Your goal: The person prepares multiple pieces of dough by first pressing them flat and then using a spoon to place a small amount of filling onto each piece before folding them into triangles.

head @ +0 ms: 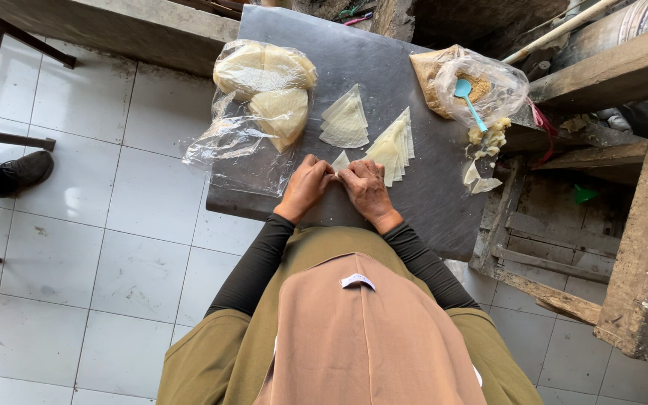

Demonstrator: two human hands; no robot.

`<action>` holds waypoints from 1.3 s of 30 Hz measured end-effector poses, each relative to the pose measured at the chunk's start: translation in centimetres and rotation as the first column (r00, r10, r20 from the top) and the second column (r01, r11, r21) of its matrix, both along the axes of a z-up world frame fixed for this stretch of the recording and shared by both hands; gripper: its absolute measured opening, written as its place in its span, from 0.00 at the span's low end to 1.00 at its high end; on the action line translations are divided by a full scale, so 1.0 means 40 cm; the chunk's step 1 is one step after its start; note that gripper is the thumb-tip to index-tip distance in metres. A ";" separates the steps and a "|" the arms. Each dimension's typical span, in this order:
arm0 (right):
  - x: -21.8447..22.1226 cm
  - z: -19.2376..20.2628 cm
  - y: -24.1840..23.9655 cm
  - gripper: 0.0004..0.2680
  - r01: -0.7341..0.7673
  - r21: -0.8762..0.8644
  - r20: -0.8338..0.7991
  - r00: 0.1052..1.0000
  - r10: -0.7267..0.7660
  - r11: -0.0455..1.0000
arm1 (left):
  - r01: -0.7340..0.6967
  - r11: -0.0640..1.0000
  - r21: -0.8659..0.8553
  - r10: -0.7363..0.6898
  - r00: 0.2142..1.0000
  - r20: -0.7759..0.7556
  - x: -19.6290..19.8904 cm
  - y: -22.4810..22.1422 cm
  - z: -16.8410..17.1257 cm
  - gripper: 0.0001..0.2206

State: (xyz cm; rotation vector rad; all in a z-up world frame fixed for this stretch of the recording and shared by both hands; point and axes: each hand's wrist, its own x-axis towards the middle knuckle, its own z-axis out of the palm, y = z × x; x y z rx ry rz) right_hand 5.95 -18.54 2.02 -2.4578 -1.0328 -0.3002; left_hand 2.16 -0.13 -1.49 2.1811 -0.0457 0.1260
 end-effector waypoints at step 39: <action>0.018 -0.003 0.003 0.08 0.046 0.042 0.045 0.998 -0.048 0.998 | -0.029 0.999 0.019 0.028 0.997 0.066 0.014 -0.001 0.022 0.07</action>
